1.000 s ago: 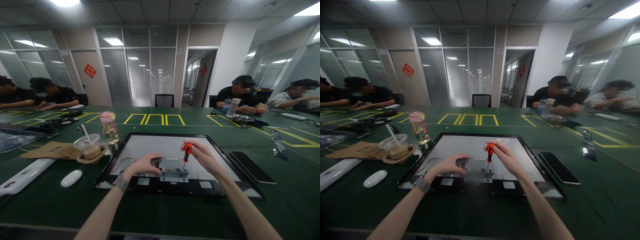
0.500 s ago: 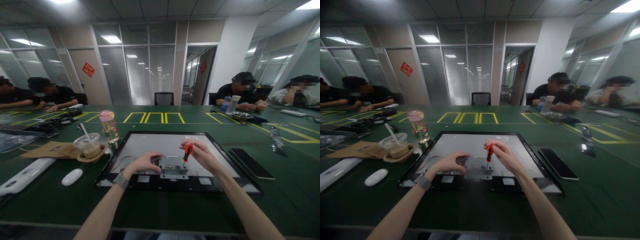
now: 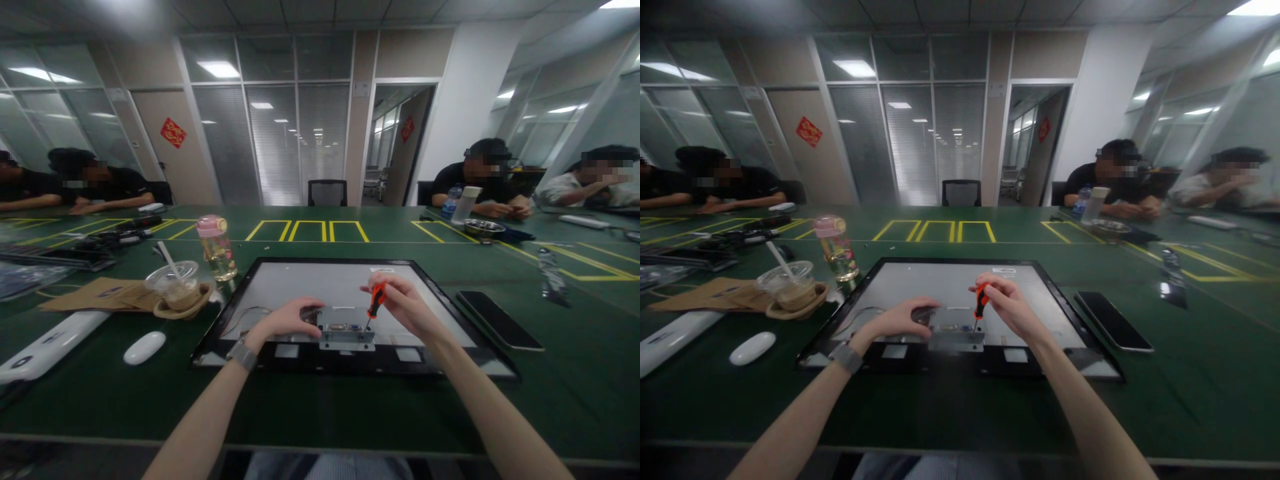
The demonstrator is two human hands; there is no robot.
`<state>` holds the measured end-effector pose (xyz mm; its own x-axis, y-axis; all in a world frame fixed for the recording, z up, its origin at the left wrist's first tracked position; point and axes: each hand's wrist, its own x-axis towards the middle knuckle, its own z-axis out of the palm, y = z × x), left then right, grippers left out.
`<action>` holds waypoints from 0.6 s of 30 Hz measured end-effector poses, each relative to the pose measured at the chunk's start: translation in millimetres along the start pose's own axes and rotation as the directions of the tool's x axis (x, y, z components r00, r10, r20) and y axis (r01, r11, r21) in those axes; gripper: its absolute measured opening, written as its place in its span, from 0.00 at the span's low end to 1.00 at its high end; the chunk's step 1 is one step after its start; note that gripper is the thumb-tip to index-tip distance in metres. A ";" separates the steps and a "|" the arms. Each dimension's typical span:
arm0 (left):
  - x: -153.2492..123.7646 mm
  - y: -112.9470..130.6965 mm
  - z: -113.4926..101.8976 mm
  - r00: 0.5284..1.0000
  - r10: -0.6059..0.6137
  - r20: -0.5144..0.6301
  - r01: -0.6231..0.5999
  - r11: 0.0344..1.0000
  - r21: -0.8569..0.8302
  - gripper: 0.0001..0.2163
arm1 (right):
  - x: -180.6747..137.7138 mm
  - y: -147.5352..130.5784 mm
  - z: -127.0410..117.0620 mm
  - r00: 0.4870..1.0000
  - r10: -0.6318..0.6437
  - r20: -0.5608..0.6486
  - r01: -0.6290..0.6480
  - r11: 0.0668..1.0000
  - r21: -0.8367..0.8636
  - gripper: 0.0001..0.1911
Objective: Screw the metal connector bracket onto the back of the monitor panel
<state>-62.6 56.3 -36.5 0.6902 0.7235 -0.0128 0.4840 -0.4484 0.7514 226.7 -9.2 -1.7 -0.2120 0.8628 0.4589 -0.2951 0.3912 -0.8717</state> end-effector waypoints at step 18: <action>-1.5 4.4 -1.6 1.000 -0.027 0.013 0.027 1.000 0.016 0.35 | 1.8 -6.8 0.3 0.984 -0.096 -0.151 0.055 0.965 -0.256 0.07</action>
<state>-62.4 54.1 -32.0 0.6835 0.7288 -0.0417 0.5111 -0.4369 0.7402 228.0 -10.4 5.1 -0.0400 0.8597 0.5092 -0.0576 0.5067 -0.8602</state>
